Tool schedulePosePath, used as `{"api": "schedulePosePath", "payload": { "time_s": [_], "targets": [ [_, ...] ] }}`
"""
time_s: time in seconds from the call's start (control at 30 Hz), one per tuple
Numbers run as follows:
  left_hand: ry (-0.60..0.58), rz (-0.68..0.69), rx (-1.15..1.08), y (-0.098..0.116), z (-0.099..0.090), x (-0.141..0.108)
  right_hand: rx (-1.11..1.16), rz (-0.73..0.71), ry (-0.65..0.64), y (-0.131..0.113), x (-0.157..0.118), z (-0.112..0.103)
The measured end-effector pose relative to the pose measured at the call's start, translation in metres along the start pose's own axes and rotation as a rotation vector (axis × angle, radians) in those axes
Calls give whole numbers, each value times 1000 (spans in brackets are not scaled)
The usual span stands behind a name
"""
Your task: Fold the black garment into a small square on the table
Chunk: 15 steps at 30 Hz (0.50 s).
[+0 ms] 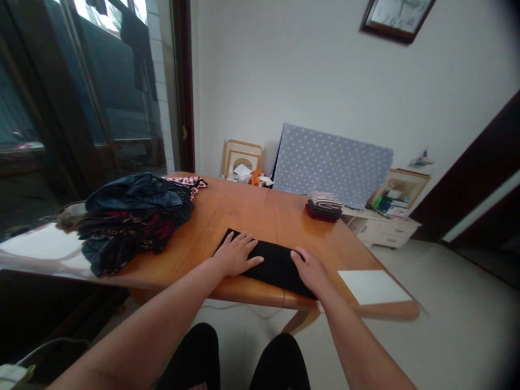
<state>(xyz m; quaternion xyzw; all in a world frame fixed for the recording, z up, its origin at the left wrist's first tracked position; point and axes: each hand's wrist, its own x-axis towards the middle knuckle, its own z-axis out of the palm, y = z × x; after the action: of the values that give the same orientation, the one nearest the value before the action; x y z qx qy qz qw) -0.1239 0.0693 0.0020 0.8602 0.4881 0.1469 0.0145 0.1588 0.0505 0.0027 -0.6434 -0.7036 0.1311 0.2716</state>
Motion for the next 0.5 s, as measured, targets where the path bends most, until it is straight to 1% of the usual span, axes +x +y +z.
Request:
{"api": "schedulePosePath", "payload": {
  "time_s": [0.07,0.1,0.17,0.23,0.33,0.4,0.5],
  "targets": [
    [-8,5,-16,-1,1,2,-6,105,115,15,-1,-16],
    [-12,3,-21,-2,1,2,-29,153,125,22,-3,-22],
    [-9,-3,-26,-1,1,4,-46,237,62,36,-6,-31],
    [13,16,-33,3,1,5,0,319,-30,44,-10,-34],
    [42,81,-59,14,4,5,88,402,-101,41,-10,-31],
    [38,97,-72,21,6,4,91,408,-114,33,-7,-27],
    [27,78,-81,26,8,3,80,391,-109,20,-2,-22]
  ]
}}
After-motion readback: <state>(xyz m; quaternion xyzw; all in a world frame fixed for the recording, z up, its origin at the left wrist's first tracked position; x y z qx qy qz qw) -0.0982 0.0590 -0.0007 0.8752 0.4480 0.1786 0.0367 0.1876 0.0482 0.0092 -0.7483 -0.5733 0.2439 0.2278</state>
